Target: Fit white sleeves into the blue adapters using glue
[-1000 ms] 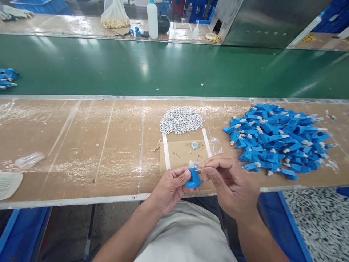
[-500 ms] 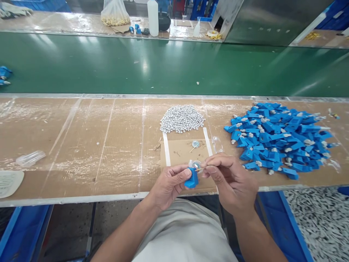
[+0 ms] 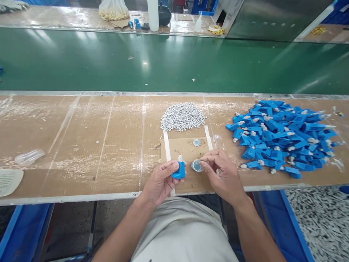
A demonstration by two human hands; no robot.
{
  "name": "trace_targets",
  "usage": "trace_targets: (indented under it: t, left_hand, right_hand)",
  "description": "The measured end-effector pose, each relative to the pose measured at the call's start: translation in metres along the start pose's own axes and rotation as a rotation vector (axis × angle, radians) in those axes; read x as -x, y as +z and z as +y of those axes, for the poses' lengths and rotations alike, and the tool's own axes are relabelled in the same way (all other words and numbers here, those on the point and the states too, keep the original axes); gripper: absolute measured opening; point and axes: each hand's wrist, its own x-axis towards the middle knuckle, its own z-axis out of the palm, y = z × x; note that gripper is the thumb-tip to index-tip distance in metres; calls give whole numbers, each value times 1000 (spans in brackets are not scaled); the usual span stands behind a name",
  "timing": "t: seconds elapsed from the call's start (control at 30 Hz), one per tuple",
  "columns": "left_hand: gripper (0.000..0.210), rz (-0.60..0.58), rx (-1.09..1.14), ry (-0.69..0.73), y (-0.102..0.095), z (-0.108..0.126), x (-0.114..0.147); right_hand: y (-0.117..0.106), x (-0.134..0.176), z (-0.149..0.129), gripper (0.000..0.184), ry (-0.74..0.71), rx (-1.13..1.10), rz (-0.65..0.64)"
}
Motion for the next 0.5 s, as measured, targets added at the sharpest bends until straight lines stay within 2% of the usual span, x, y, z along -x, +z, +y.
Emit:
trace_targets:
  t: [0.1,0.2,0.27,0.33,0.5]
  left_hand:
    - [35,-22,11,-3,-4,-2,1]
    - [35,-44,26,-13,-11,-4,1]
    - [36,-54,33,-19,-14,-5,0]
    - [37,-57,40,-22,-16,-6,0]
    - [43,-56,54,-17,-13,-8,2]
  right_hand:
    - [-8,-10,1,14,-16,18,56]
    - [-20,-37,2,9,-63,91,112]
    - [-23,-62,4,9,-111,180,46]
    - [-18,-88,9,11,-159,239,-72]
    - [12,-134,18,15,-312,338,-314]
